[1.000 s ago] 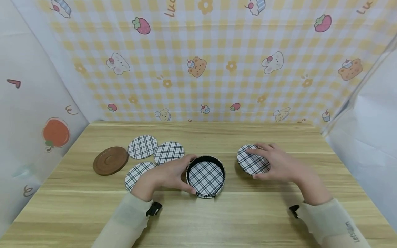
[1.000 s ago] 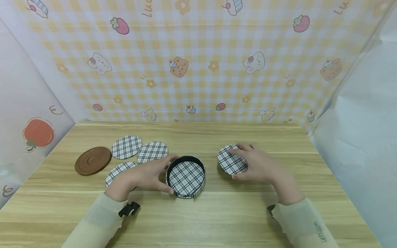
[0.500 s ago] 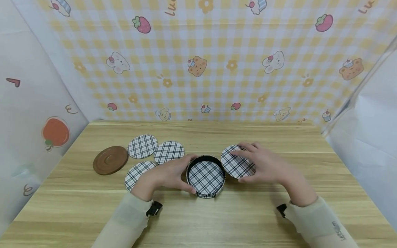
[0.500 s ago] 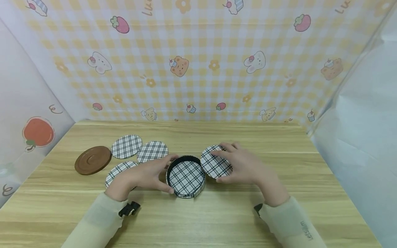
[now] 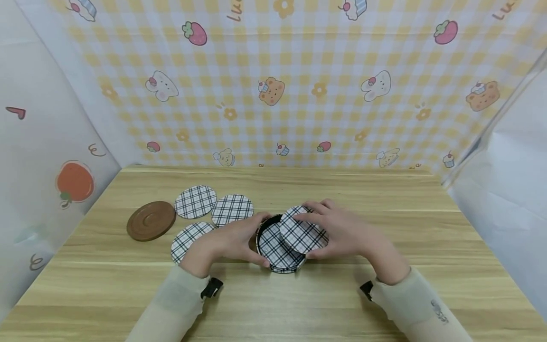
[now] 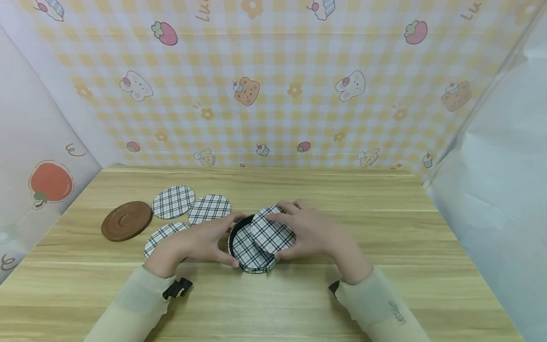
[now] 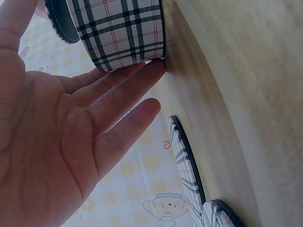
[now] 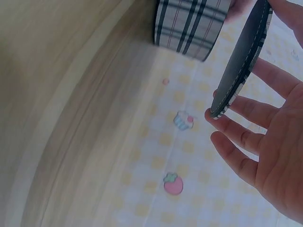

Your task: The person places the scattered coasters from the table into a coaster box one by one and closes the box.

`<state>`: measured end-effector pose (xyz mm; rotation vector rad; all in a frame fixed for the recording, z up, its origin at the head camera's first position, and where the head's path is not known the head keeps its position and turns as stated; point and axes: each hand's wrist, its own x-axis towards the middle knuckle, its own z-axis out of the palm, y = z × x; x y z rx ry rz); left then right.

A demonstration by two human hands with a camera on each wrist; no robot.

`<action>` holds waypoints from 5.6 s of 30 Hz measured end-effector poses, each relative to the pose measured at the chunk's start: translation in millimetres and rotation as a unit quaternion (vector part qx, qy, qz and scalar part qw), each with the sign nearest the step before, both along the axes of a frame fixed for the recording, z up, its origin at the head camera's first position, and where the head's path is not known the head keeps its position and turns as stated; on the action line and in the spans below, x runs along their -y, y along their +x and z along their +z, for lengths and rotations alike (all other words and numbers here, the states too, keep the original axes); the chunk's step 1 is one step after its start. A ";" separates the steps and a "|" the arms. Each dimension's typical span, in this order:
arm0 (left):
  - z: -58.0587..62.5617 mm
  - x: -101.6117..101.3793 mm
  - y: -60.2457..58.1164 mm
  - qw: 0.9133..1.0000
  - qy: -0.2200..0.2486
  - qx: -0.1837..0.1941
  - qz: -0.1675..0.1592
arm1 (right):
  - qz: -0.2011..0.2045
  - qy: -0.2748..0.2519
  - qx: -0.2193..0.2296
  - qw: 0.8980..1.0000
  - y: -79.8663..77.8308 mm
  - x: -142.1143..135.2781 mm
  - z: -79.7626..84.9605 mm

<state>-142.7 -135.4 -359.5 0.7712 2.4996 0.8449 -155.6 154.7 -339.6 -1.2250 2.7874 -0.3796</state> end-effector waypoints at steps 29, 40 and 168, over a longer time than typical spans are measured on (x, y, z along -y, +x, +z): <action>-2.5 1.0 -1.9 1.000 -0.007 -0.015 -0.012 | 0.036 0.029 0.016 0.999 8.0 44.6 -7.4; -1.8 1.7 -1.5 1.000 0.002 -0.020 -0.016 | 0.038 0.022 0.010 0.999 6.6 43.0 -12.5; -0.3 117.9 32.3 0.977 -0.155 -0.115 0.087 | -0.013 0.018 0.127 0.992 -3.3 13.2 -28.9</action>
